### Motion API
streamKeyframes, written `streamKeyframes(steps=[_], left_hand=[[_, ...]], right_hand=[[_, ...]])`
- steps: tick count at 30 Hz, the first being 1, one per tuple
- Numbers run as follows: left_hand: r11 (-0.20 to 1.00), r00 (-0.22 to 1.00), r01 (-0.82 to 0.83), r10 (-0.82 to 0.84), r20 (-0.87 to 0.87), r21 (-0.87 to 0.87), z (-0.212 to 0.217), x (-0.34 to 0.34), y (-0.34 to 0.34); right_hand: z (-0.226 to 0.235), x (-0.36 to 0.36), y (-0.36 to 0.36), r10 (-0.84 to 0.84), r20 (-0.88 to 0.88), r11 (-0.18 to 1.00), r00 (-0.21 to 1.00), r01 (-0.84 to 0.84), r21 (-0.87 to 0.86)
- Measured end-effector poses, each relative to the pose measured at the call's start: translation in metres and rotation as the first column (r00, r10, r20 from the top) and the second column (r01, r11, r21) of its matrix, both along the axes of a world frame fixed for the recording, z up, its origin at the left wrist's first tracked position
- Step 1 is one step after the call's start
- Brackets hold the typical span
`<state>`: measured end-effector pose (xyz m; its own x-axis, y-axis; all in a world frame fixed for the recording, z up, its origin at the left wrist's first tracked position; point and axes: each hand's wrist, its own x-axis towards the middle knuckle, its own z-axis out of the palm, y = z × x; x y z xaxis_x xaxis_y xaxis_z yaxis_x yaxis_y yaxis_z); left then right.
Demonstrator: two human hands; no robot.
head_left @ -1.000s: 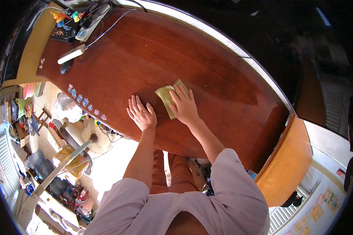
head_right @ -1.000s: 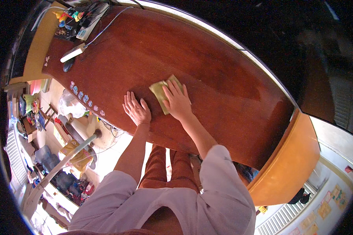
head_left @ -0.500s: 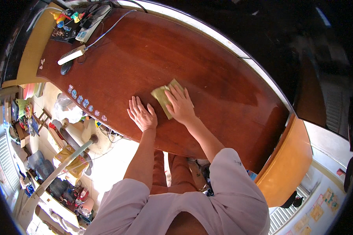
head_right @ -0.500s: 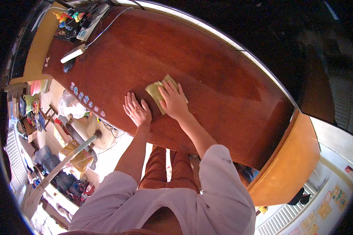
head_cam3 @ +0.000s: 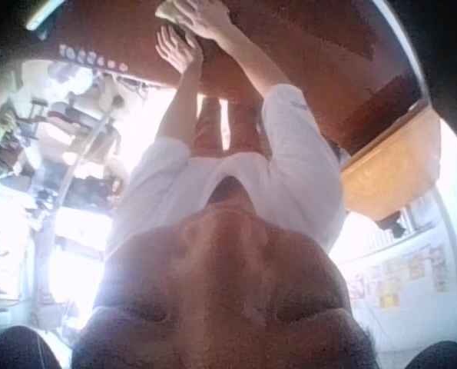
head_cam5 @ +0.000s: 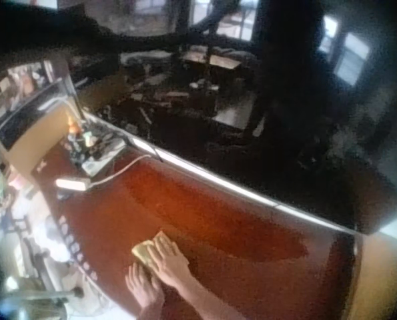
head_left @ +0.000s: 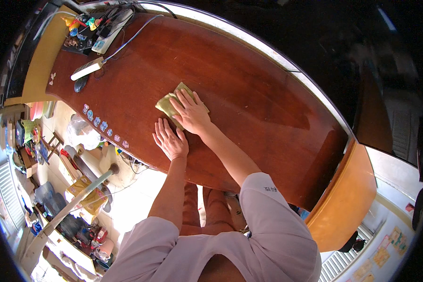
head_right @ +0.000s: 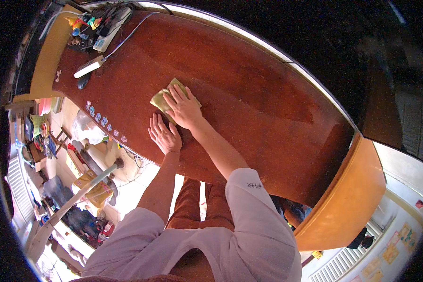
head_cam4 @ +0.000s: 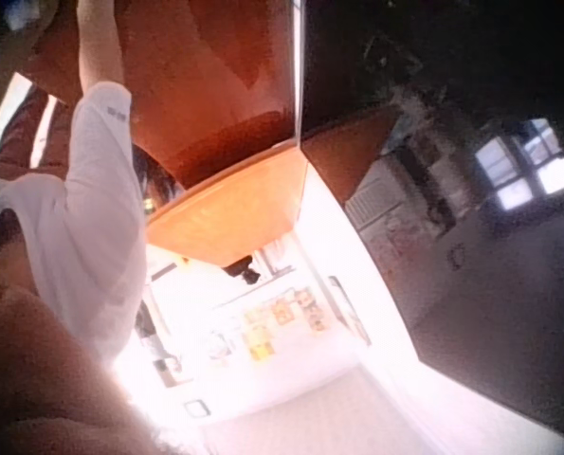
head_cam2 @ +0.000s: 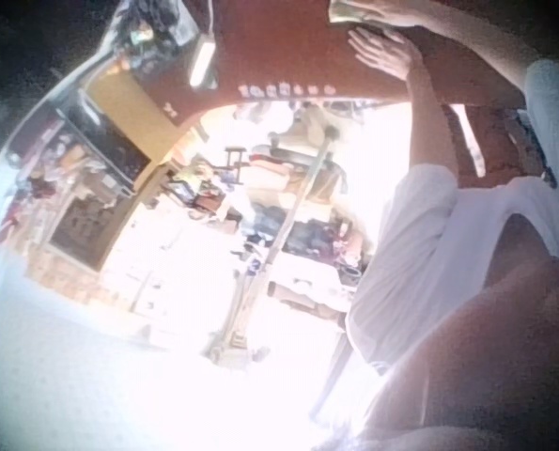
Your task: The person wipes a dark wooden table with a green cloth, then moves to a light wooden table and continues wiping its surface. The person uses the cloth to clean both tables in a repetitive motion.
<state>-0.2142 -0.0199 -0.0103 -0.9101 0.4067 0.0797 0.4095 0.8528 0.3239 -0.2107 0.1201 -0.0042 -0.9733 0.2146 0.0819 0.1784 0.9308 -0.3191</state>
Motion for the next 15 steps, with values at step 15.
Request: streamKeyframes(steps=[15], left_hand=[[1.0, 1.0, 0.007, -0.007, 0.02, -0.002, 0.006, 0.003, 0.003]], right_hand=[[-0.002, 0.047, 0.118, -0.69, 0.24, 0.724, 0.683, 0.645, 0.246]])
